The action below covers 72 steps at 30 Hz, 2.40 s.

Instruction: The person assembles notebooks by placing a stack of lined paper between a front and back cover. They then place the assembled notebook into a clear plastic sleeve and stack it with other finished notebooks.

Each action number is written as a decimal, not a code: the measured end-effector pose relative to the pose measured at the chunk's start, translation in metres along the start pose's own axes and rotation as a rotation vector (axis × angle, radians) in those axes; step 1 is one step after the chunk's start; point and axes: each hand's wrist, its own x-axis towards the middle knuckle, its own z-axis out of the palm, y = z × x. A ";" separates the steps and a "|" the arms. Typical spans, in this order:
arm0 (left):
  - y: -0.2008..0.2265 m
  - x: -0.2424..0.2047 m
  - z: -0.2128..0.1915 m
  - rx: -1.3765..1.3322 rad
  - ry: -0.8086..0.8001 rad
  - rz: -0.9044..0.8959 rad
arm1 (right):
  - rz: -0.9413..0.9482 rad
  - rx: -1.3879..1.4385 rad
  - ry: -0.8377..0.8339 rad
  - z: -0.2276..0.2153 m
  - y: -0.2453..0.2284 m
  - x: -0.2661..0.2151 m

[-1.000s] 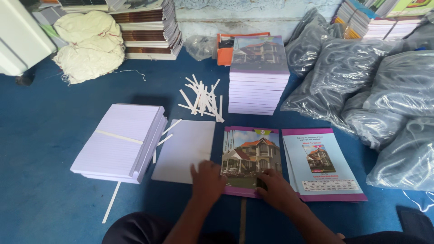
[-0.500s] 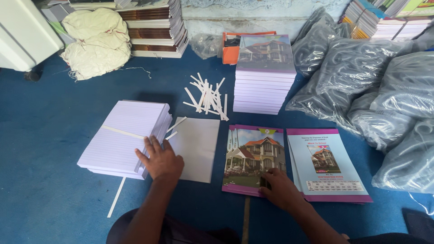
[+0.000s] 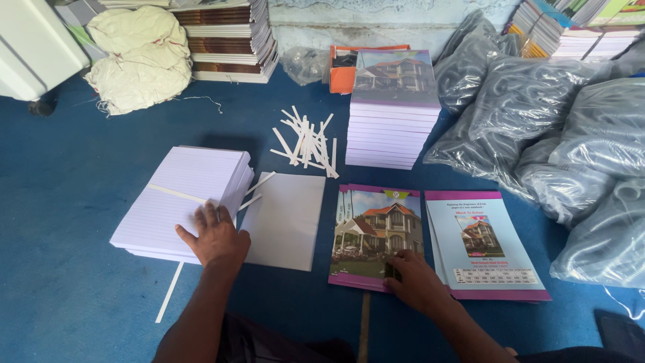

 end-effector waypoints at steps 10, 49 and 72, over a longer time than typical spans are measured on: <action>0.004 -0.002 0.001 0.057 0.039 0.044 | -0.022 0.002 0.023 0.000 0.001 0.000; 0.160 0.016 0.028 0.122 0.296 0.836 | -0.008 0.052 -0.019 -0.008 -0.002 0.002; 0.190 0.051 0.063 0.208 0.011 0.864 | -0.006 0.062 -0.026 -0.010 -0.001 0.003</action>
